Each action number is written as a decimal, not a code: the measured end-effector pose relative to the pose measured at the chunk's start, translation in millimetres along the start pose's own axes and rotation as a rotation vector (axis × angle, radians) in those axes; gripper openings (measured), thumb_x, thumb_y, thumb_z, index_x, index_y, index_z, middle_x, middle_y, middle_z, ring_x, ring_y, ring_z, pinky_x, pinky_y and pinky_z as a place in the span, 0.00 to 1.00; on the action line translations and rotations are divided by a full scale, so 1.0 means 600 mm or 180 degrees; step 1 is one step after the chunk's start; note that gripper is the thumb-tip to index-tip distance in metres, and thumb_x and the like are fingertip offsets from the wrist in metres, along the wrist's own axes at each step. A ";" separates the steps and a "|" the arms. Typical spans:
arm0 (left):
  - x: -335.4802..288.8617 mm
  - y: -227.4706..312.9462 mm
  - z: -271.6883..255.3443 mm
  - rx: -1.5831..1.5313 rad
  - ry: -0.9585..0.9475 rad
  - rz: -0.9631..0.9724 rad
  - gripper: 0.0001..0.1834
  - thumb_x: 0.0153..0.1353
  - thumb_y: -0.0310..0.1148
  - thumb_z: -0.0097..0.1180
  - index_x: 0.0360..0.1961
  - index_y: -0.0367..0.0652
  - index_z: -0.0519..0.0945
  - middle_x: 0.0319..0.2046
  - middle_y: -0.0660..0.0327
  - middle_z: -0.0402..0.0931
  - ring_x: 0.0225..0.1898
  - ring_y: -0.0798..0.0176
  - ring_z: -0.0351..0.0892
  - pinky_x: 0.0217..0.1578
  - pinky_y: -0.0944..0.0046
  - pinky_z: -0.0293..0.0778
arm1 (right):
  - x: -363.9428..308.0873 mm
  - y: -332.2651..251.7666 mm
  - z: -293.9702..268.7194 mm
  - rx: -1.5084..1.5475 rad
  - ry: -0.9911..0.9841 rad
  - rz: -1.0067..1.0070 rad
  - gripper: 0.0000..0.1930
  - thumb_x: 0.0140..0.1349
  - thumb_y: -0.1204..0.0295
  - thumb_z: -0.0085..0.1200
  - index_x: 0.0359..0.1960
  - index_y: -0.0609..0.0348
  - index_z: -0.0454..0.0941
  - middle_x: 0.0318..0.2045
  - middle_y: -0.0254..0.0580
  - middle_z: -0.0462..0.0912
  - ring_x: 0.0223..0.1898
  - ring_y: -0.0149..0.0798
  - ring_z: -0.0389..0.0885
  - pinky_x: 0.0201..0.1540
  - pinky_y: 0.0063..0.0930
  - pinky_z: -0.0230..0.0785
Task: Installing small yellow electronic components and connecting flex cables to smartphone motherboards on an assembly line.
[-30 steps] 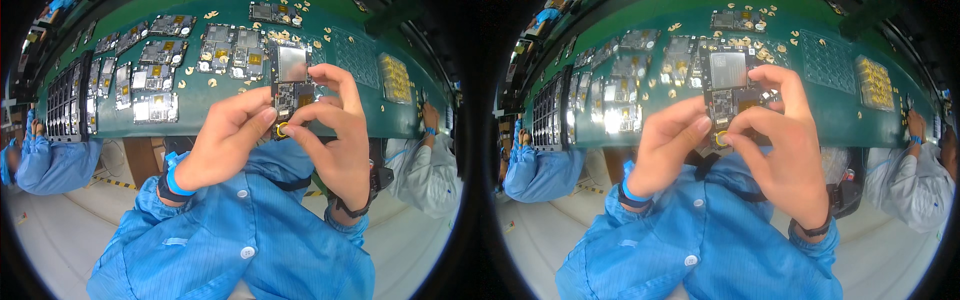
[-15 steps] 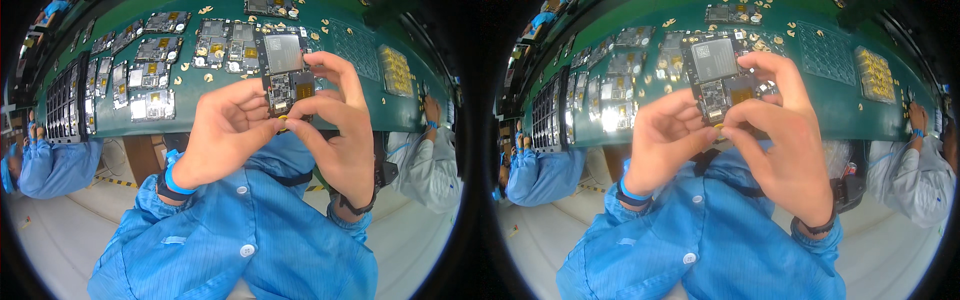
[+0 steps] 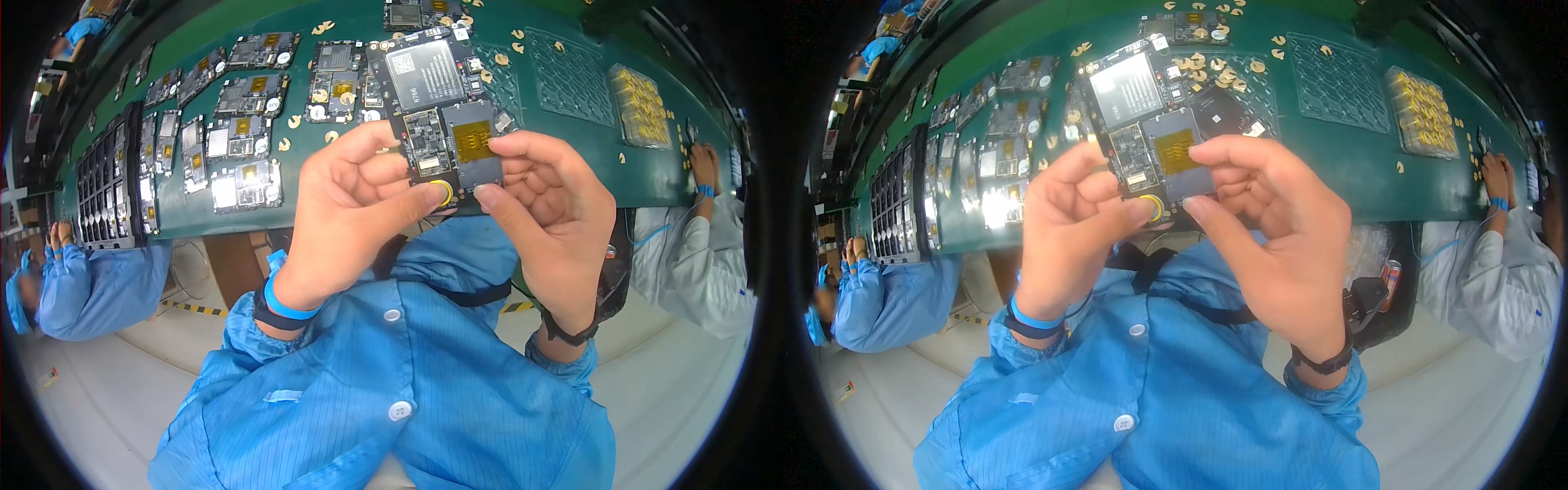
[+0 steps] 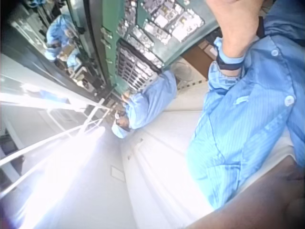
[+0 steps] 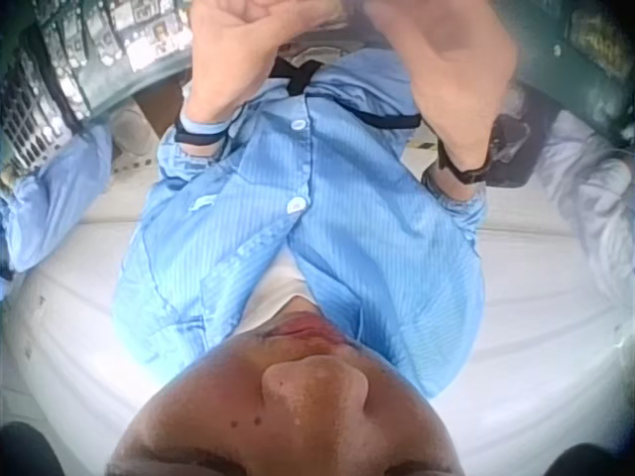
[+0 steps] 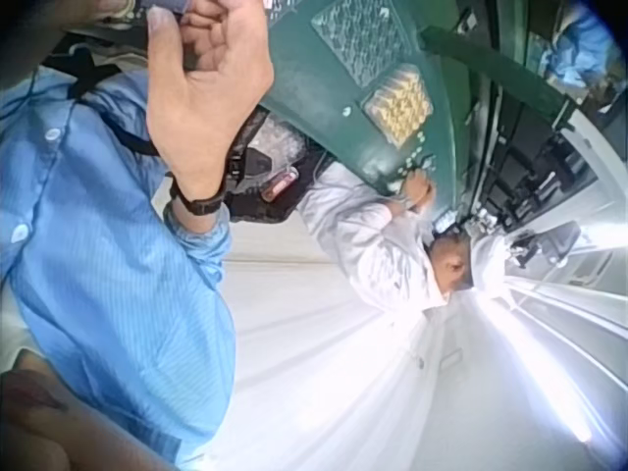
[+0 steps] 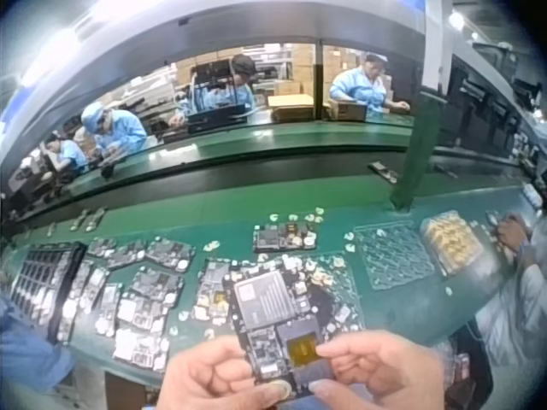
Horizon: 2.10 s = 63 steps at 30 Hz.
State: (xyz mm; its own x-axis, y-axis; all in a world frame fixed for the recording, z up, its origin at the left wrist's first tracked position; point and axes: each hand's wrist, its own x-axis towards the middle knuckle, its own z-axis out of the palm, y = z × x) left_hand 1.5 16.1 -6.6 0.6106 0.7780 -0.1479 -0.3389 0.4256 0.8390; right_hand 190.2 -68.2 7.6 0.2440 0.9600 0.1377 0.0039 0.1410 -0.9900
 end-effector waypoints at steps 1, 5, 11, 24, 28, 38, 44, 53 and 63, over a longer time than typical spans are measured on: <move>-0.001 -0.001 0.000 0.0003 0.0002 0.0002 0.27 0.61 0.08 0.56 0.63 0.27 0.73 0.54 0.47 0.85 0.53 0.59 0.87 0.54 0.60 0.86 | -0.001 -0.002 0.001 0.0003 -0.0002 -0.0002 0.20 0.65 0.92 0.60 0.58 0.72 0.78 0.49 0.46 0.86 0.50 0.33 0.86 0.52 0.26 0.81; -0.005 -0.005 -0.003 0.0077 0.0004 0.0099 0.28 0.62 0.08 0.58 0.64 0.28 0.72 0.52 0.46 0.86 0.52 0.57 0.88 0.52 0.57 0.88 | -0.003 -0.008 0.006 -0.0127 -0.0023 0.0037 0.21 0.63 0.92 0.60 0.58 0.74 0.77 0.46 0.49 0.87 0.48 0.34 0.87 0.51 0.25 0.82; -0.010 -0.006 -0.001 0.0122 0.0011 -0.0017 0.28 0.63 0.09 0.59 0.65 0.29 0.71 0.53 0.46 0.86 0.52 0.55 0.88 0.51 0.55 0.89 | -0.003 -0.015 0.010 -0.0229 0.0003 0.0042 0.21 0.62 0.93 0.61 0.57 0.75 0.77 0.44 0.51 0.87 0.44 0.33 0.88 0.45 0.23 0.83; -0.017 -0.007 -0.015 0.0215 -0.0103 -0.0188 0.28 0.67 0.15 0.59 0.68 0.29 0.70 0.53 0.46 0.87 0.55 0.55 0.87 0.58 0.54 0.83 | 0.002 -0.022 -0.004 -0.0128 -0.0111 0.0490 0.20 0.61 0.91 0.64 0.55 0.73 0.79 0.39 0.49 0.89 0.37 0.29 0.87 0.37 0.21 0.80; -0.017 -0.013 -0.009 0.0143 -0.0094 -0.0188 0.29 0.66 0.14 0.59 0.68 0.30 0.70 0.52 0.47 0.87 0.53 0.55 0.88 0.56 0.52 0.85 | -0.001 -0.023 -0.002 -0.0161 -0.0058 0.0477 0.19 0.60 0.91 0.64 0.54 0.73 0.79 0.39 0.49 0.89 0.36 0.29 0.87 0.37 0.20 0.80; -0.021 -0.031 0.013 -0.0179 0.0325 -0.0129 0.24 0.68 0.14 0.59 0.64 0.32 0.72 0.51 0.48 0.87 0.51 0.58 0.89 0.52 0.56 0.88 | -0.006 -0.010 0.006 -0.0215 0.0094 0.0459 0.19 0.62 0.89 0.65 0.54 0.70 0.81 0.43 0.48 0.89 0.38 0.30 0.88 0.41 0.22 0.81; -0.027 -0.054 0.024 -0.0465 0.0847 0.0030 0.18 0.74 0.20 0.57 0.62 0.34 0.73 0.48 0.51 0.88 0.47 0.63 0.89 0.50 0.62 0.87 | -0.029 0.042 0.039 -0.1430 0.0321 -0.0703 0.23 0.57 0.82 0.73 0.56 0.61 0.84 0.56 0.52 0.84 0.46 0.40 0.88 0.45 0.30 0.82; -0.044 -0.048 0.009 -0.0336 0.0299 0.0226 0.19 0.74 0.16 0.52 0.65 0.28 0.71 0.56 0.46 0.84 0.55 0.61 0.86 0.55 0.62 0.83 | -0.032 0.035 0.028 -0.1584 0.0068 -0.1115 0.16 0.56 0.81 0.73 0.48 0.62 0.90 0.52 0.48 0.82 0.40 0.39 0.89 0.41 0.30 0.83; -0.058 -0.028 -0.003 -0.0360 0.0061 -0.0154 0.21 0.74 0.13 0.49 0.66 0.30 0.70 0.56 0.49 0.83 0.58 0.61 0.84 0.58 0.62 0.82 | -0.028 0.024 0.012 -0.1692 -0.0571 -0.1057 0.17 0.58 0.81 0.72 0.50 0.60 0.90 0.58 0.54 0.79 0.47 0.46 0.89 0.45 0.33 0.86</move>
State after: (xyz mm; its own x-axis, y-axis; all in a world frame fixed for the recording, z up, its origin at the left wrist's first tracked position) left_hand -15.1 -17.1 -16.2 0.6149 0.7634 -0.1977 -0.3885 0.5114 0.7665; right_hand 178.9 -80.5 -8.7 -0.0181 0.9180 0.3963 0.5416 0.3422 -0.7679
